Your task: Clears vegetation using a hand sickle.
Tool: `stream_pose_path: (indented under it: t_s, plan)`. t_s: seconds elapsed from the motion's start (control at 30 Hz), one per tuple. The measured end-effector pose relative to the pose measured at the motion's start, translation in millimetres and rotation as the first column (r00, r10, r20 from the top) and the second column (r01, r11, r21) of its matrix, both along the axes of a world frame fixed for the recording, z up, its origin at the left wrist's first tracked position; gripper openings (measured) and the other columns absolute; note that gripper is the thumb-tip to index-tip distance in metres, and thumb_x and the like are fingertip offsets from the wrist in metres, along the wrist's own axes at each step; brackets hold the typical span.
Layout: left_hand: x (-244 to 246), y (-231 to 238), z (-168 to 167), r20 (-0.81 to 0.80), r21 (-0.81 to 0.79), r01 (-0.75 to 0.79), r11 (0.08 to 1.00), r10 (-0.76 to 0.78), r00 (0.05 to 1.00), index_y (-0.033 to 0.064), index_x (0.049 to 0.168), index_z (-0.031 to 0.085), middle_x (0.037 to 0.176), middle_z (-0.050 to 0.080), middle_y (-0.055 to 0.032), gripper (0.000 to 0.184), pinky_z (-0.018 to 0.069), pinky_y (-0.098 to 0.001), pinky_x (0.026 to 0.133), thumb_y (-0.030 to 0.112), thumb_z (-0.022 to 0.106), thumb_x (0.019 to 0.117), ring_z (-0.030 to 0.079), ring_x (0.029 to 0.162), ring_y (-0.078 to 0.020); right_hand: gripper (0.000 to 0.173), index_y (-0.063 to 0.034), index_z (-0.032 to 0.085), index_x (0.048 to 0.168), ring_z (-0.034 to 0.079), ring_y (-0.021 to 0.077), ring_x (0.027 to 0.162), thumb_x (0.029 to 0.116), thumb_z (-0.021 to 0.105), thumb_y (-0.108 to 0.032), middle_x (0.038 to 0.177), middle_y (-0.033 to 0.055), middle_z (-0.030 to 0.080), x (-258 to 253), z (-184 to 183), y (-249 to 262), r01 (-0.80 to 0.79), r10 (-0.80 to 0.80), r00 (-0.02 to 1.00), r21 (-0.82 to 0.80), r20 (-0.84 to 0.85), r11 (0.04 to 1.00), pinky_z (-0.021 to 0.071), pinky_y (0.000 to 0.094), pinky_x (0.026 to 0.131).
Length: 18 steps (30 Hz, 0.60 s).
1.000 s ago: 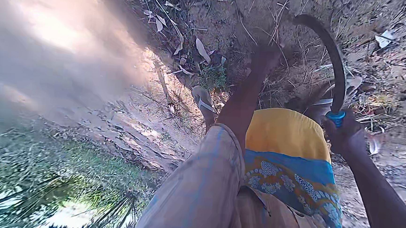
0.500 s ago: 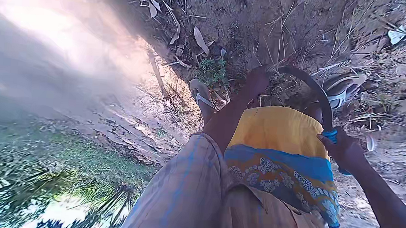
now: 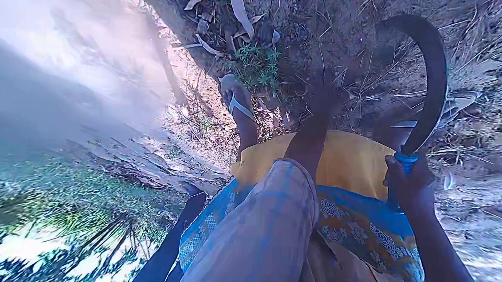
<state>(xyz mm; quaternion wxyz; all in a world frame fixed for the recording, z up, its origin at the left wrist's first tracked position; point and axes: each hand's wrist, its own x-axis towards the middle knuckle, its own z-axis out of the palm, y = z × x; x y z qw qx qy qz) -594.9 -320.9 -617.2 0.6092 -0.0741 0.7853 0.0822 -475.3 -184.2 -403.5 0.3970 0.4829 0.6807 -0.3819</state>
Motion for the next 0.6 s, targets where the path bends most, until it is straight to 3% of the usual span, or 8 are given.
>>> stream_pose_path:
  t_s: [0.07, 0.1, 0.2, 0.3, 0.37, 0.4, 0.5, 0.6]
  plan:
    - [20.7, -4.3, -8.0, 0.025, -0.010, 0.074, 0.997, -0.074, 0.997, 0.0262, 0.168, -0.002, 0.174, -0.004, -0.0167, 0.116, 0.0175, -0.0786, 0.115, 0.039, 0.080, 0.0862, 0.007, 0.159, -0.0442, 0.051, 0.0098, 0.054, 0.125, 0.061, 0.0133, 0.060, 0.1032, 0.057, -0.036, 0.077, 0.0092, 0.062, 6.8, -4.8, -7.7, -0.060, 0.060, 0.998, -0.003, -0.004, 0.998, 0.0541, 0.0334, 0.061]
    - [29.7, -12.9, -4.1, 0.044, 0.014, 0.141, 0.990, -0.141, 0.989, 0.0229, 0.168, 0.004, 0.173, 0.001, -0.0194, 0.108, 0.0200, -0.0765, 0.115, 0.024, 0.077, 0.0887, 0.013, 0.157, -0.0467, 0.050, 0.0099, 0.056, 0.122, 0.062, 0.0157, 0.061, 0.1026, 0.058, -0.036, 0.078, 0.0106, 0.062, 13.7, -4.5, -10.4, -0.106, 0.106, 0.994, -0.005, -0.001, 0.994, 0.0541, 0.0357, 0.061]
    - [44.8, -63.5, 5.4, 0.084, 0.130, 0.326, 0.936, -0.338, 0.938, 0.0129, 0.158, 0.041, 0.162, 0.033, -0.0291, 0.066, 0.0312, -0.0711, 0.113, 0.001, 0.061, 0.0963, 0.037, 0.144, -0.0534, 0.050, 0.0118, 0.057, 0.122, 0.064, 0.0298, 0.066, 0.1019, 0.060, -0.034, 0.082, 0.0207, 0.065, 29.6, 4.5, -16.8, -0.239, 0.242, 0.968, -0.059, 0.059, 0.969, 0.0532, 0.0491, 0.065]
    - [42.9, -120.4, 8.9, 0.173, 0.141, 0.433, 0.890, -0.453, 0.875, 0.0109, 0.148, 0.054, 0.159, 0.042, -0.0250, 0.051, 0.0263, -0.0711, 0.116, 0.000, 0.055, 0.0988, 0.037, 0.144, -0.0533, 0.050, 0.0110, 0.057, 0.123, 0.066, 0.0466, 0.077, 0.1011, 0.062, -0.034, 0.086, 0.0292, 0.066, 32.6, 16.3, -22.6, -0.351, 0.367, 0.924, -0.137, 0.110, 0.926, 0.0490, 0.0628, 0.069]
    - [30.9, -149.4, 21.1, 0.227, 0.123, 0.456, 0.881, -0.472, 0.852, 0.0052, 0.148, 0.054, 0.159, 0.040, -0.0242, 0.050, 0.0232, -0.0745, 0.115, 0.004, 0.059, 0.0981, 0.031, 0.146, -0.0531, 0.050, 0.0111, 0.058, 0.123, 0.066, 0.0514, 0.080, 0.1009, 0.062, -0.034, 0.087, 0.0316, 0.066, 27.3, 17.9, -29.1, -0.398, 0.416, 0.905, -0.169, 0.088, 0.902, 0.0481, 0.0666, 0.070]
    - [20.7, -156.0, 30.6, 0.236, 0.127, 0.457, 0.881, -0.474, 0.849, 0.0039, 0.149, 0.052, 0.160, 0.039, -0.0243, 0.051, 0.0271, -0.0754, 0.113, 0.007, 0.062, 0.0982, 0.031, 0.147, -0.0537, 0.050, 0.0117, 0.058, 0.123, 0.066, 0.0516, 0.080, 0.1005, 0.063, -0.033, 0.086, 0.0316, 0.066, 24.0, 16.7, -34.0, -0.404, 0.419, 0.906, -0.169, 0.062, 0.899, 0.0481, 0.0664, 0.070]
    - [-7.2, -146.5, 46.7, 0.116, 0.246, 0.519, 0.819, -0.556, 0.823, 0.0110, 0.158, 0.040, 0.165, 0.034, -0.0177, 0.071, 0.0321, -0.0724, 0.110, 0.003, 0.066, 0.0926, 0.034, 0.148, -0.0491, 0.049, 0.0122, 0.057, 0.121, 0.066, 0.0426, 0.073, 0.1011, 0.062, -0.032, 0.084, 0.0278, 0.066, 11.5, 7.7, -51.7, -0.366, 0.369, 0.929, -0.141, 0.001, 0.920, 0.0504, 0.0590, 0.068]
    - [-41.1, -126.8, 28.0, -0.144, 0.348, 0.503, 0.792, -0.485, 0.863, 0.0135, 0.157, 0.043, 0.167, 0.034, -0.0112, 0.055, 0.0229, -0.0676, 0.118, 0.015, 0.056, 0.1041, 0.027, 0.154, -0.0421, 0.048, 0.0097, 0.058, 0.123, 0.065, 0.0275, 0.064, 0.1028, 0.059, -0.034, 0.081, 0.0191, 0.066, -1.8, -11.2, -69.0, -0.276, 0.272, 0.961, -0.121, -0.048, 0.953, 0.0543, 0.0470, 0.063]
